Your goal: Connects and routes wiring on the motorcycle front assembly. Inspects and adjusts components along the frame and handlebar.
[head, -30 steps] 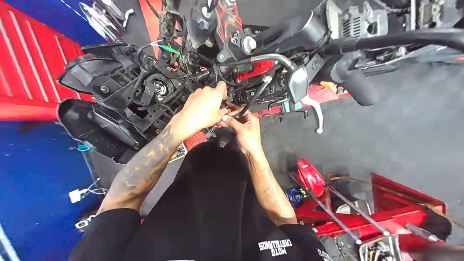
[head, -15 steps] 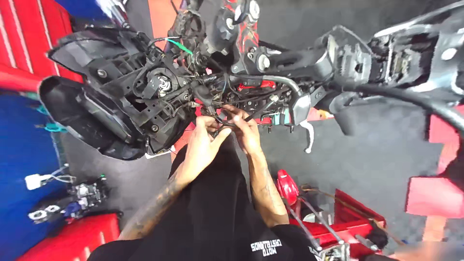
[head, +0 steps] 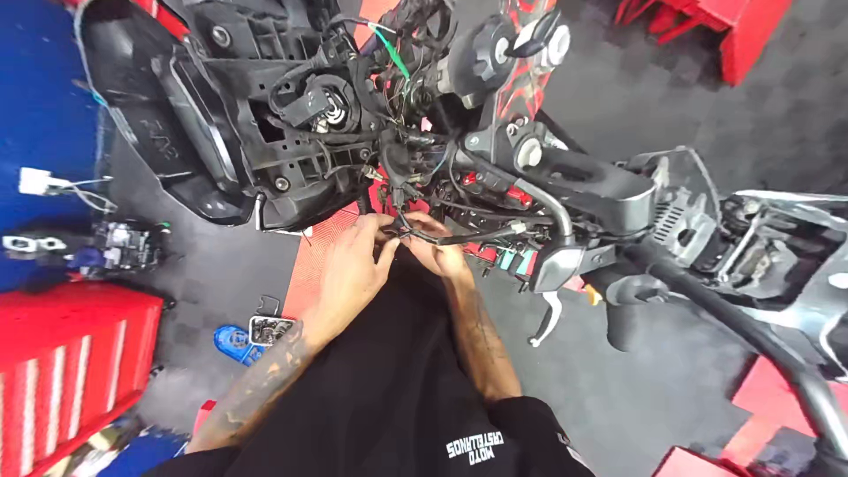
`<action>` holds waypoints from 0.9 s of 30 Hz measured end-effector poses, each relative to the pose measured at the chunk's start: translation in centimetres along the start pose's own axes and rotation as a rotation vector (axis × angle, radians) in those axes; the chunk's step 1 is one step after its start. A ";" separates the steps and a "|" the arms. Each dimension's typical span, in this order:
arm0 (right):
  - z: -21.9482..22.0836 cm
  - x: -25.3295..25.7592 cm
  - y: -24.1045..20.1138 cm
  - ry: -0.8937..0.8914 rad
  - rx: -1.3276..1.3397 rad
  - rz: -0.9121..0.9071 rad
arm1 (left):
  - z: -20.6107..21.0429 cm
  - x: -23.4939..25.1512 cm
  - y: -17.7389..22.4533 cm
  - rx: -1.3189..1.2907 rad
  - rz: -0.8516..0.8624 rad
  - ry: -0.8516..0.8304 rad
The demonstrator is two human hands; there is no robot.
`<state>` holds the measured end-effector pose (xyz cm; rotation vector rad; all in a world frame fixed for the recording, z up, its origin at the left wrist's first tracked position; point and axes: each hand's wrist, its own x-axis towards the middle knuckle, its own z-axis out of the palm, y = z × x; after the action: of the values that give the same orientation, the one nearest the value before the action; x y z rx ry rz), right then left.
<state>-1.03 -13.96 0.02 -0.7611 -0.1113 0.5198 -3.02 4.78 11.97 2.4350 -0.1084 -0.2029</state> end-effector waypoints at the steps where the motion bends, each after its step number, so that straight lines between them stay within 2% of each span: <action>1: 0.1 0.4 0.0 0.013 0.008 0.034 | 0.2 -0.2 0.3 0.042 0.036 0.045; 3: 0.2 1.2 -0.3 0.026 -0.017 0.090 | 0.6 -0.1 0.8 0.108 0.105 0.125; 5: 0.3 1.6 -0.5 0.026 0.014 0.140 | 0.8 0.2 1.2 0.147 0.172 0.121; 8: -0.2 1.9 -0.4 -0.029 0.178 0.198 | 0.7 1.8 1.4 0.177 0.326 0.000; 11: -1.6 2.1 0.2 -0.142 0.367 0.259 | 0.2 4.0 0.5 0.230 0.448 -0.216; 14: -1.9 2.8 0.2 -0.139 0.419 0.329 | -1.3 6.0 0.0 0.349 0.574 -0.362; 19: -2.1 2.8 0.1 -0.152 0.377 0.344 | -2.3 7.8 1.1 0.528 0.819 -0.444; 22: -1.5 2.8 -0.6 -0.093 0.262 0.340 | -2.9 9.0 1.5 0.533 0.855 -0.509; 27: -1.6 3.1 -0.1 0.050 0.126 0.307 | -2.6 10.4 -0.6 0.420 0.923 -0.545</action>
<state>2.18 -13.50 -1.38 -0.6699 0.0861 0.7908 7.72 5.48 12.31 2.3756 -1.5951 -0.4358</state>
